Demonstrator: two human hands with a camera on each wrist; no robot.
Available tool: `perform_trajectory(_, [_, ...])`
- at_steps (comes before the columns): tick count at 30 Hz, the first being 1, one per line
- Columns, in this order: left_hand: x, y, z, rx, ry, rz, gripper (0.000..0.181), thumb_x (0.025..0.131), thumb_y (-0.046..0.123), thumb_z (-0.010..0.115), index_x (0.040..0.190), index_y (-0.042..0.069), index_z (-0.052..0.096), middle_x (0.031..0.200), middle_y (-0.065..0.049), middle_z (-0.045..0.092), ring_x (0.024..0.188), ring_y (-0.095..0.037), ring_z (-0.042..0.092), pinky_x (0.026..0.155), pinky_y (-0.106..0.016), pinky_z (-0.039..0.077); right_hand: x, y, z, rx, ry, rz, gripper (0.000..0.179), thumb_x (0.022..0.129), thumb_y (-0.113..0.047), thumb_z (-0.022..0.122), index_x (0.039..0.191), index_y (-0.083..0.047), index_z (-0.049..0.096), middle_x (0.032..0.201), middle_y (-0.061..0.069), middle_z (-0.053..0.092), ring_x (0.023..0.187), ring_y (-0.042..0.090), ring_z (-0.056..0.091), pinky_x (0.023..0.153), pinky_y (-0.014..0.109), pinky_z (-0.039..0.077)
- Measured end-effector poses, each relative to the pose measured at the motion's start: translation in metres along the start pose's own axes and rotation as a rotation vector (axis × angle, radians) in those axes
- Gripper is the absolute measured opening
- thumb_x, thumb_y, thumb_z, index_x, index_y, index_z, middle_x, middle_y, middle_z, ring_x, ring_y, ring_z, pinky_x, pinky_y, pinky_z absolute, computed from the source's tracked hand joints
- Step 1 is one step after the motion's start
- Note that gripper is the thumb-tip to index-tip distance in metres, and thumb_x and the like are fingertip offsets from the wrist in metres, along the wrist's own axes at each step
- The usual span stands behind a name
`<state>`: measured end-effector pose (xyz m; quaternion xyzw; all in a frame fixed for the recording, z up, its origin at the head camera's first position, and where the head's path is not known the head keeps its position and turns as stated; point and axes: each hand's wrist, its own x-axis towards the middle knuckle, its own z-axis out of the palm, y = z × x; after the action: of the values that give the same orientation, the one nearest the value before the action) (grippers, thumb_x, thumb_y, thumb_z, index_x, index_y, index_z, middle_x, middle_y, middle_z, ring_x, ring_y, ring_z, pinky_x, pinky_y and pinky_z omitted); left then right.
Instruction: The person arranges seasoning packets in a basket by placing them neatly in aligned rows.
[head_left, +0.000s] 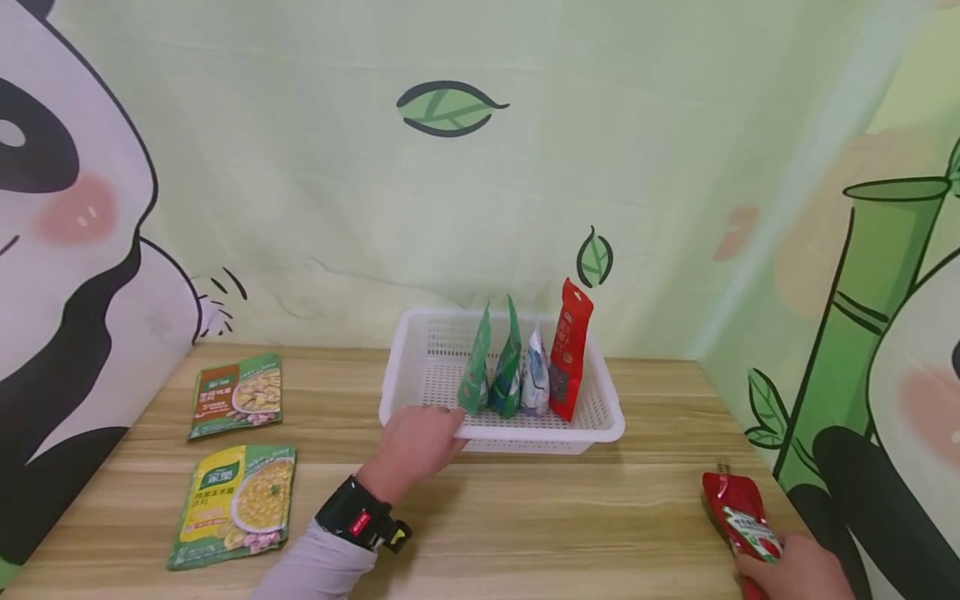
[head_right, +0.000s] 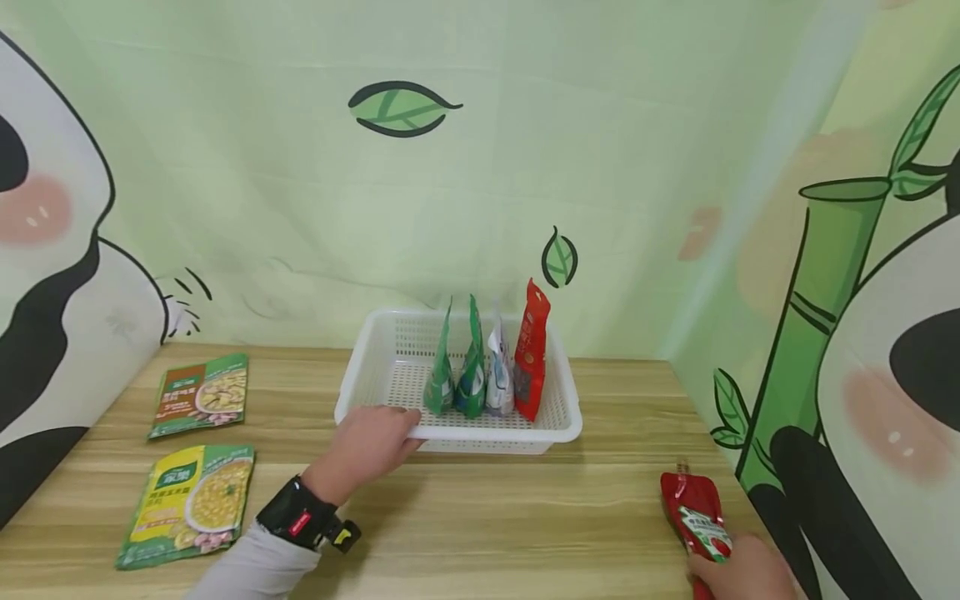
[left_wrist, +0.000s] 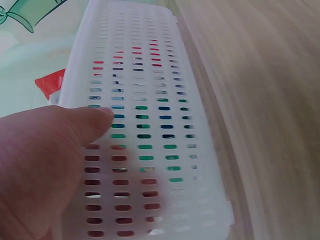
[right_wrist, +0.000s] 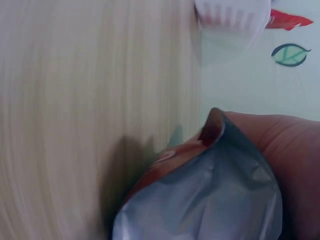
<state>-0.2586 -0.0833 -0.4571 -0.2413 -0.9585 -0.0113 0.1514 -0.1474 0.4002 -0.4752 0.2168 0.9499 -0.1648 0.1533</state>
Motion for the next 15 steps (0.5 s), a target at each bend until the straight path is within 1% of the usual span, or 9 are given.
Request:
perform_trajectory(4, [0.0, 0.0, -0.003, -0.048, -0.038, -0.007, 0.023, 0.095, 0.039, 0.072, 0.088, 0.018, 0.064, 0.071, 0.003, 0.064, 0.061, -0.015, 0.059, 0.05, -0.035, 0.048, -0.003, -0.013, 0.004, 0.061, 0.03, -0.031, 0.087, 0.081, -0.048, 0.08, 0.126, 0.02, 0.05, 0.098, 0.024, 0.068, 0.083, 0.028, 0.061, 0.069, 0.038, 0.051])
perform_trajectory(6, [0.0, 0.0, -0.004, -0.064, -0.039, -0.004, 0.022, 0.094, 0.037, 0.073, 0.089, 0.017, 0.064, 0.074, 0.002, 0.066, 0.065, -0.017, 0.063, 0.053, -0.035, 0.05, -0.006, -0.023, 0.004, 0.103, 0.049, -0.045, 0.09, 0.082, -0.048, 0.079, 0.13, 0.02, 0.046, 0.104, 0.029, 0.065, 0.086, 0.031, 0.061, 0.07, 0.038, 0.053])
perform_trajectory(10, [-0.002, -0.001, -0.006, -0.083, 0.01, 0.016, 0.022, 0.093, 0.034, 0.074, 0.089, 0.015, 0.064, 0.078, 0.001, 0.067, 0.07, -0.019, 0.066, 0.058, -0.034, 0.052, -0.015, -0.044, 0.001, 0.161, 0.105, -0.092, 0.089, 0.085, -0.045, 0.079, 0.135, 0.019, 0.042, 0.114, 0.036, 0.061, 0.091, 0.035, 0.063, 0.071, 0.04, 0.057])
perform_trajectory(13, [-0.005, -0.002, -0.007, -0.097, 0.07, 0.038, 0.025, 0.091, 0.035, 0.075, 0.087, 0.014, 0.063, 0.077, 0.001, 0.066, 0.07, -0.019, 0.065, 0.062, -0.034, 0.051, -0.021, -0.06, 0.0, 0.189, 0.154, -0.137, 0.086, 0.085, -0.043, 0.079, 0.136, 0.017, 0.042, 0.118, 0.037, 0.06, 0.094, 0.036, 0.064, 0.074, 0.042, 0.058])
perform_trajectory(15, [-0.007, -0.002, -0.007, -0.115, 0.1, 0.052, 0.027, 0.091, 0.037, 0.075, 0.086, 0.014, 0.062, 0.077, 0.002, 0.065, 0.071, -0.019, 0.064, 0.065, -0.035, 0.051, -0.025, -0.069, 0.0, 0.215, 0.174, -0.157, 0.088, 0.085, -0.044, 0.08, 0.137, 0.015, 0.042, 0.121, 0.037, 0.06, 0.096, 0.038, 0.063, 0.075, 0.044, 0.058])
